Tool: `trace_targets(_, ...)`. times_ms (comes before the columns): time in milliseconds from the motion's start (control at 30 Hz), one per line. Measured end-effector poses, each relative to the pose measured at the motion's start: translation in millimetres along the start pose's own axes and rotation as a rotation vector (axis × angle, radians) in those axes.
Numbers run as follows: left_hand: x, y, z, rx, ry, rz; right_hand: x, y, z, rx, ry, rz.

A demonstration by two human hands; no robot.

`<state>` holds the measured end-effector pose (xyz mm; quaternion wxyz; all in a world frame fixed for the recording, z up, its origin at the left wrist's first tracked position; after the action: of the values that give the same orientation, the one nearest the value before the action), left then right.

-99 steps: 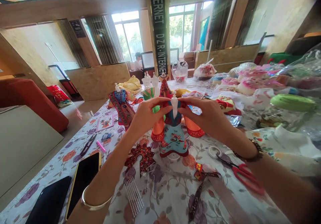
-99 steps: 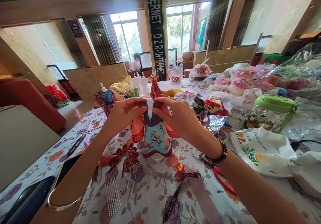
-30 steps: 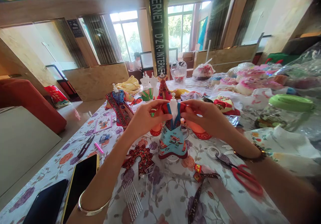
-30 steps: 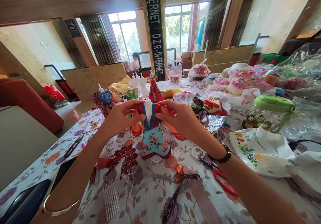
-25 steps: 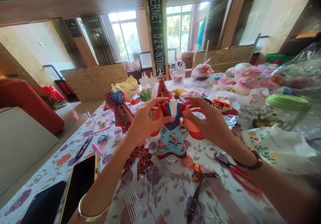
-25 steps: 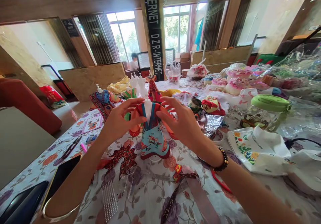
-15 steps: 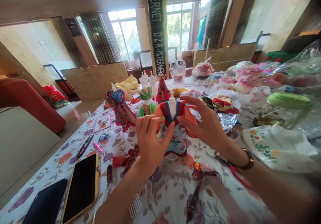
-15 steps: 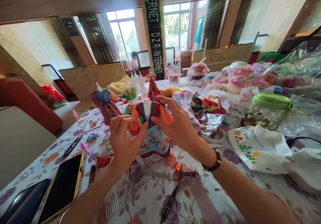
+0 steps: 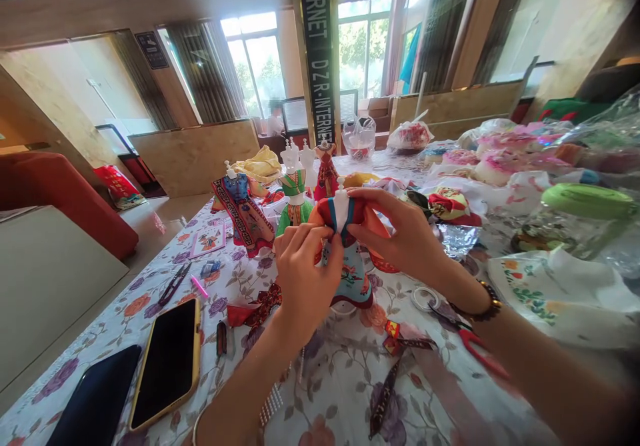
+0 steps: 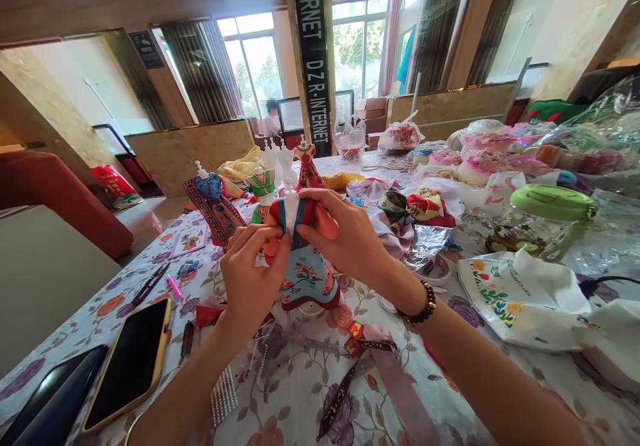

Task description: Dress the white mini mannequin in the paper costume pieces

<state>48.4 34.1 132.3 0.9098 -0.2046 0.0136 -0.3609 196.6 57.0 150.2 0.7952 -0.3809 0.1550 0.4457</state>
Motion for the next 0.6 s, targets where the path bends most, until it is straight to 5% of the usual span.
trace_targets(267, -10, -5.4, 3, -0.084, -0.009, -0.155, -1, 4, 4, -0.001, -0.045, -0.100)
trace_targets(600, -6, -5.2, 12, -0.094, -0.024, 0.009, -2, 5, 5, -0.003, -0.047, -0.099)
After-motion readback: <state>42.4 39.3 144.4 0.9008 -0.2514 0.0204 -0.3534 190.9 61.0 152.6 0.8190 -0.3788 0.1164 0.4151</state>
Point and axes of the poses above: each hand's wrist, its own z-axis towards the middle knuckle, its own y-axis out of the palm, x = y × z, the point moved 5 cm from there along z, towards the middle knuckle, and after that the axes turned 10 degrees about y, right-handed, at the moved point
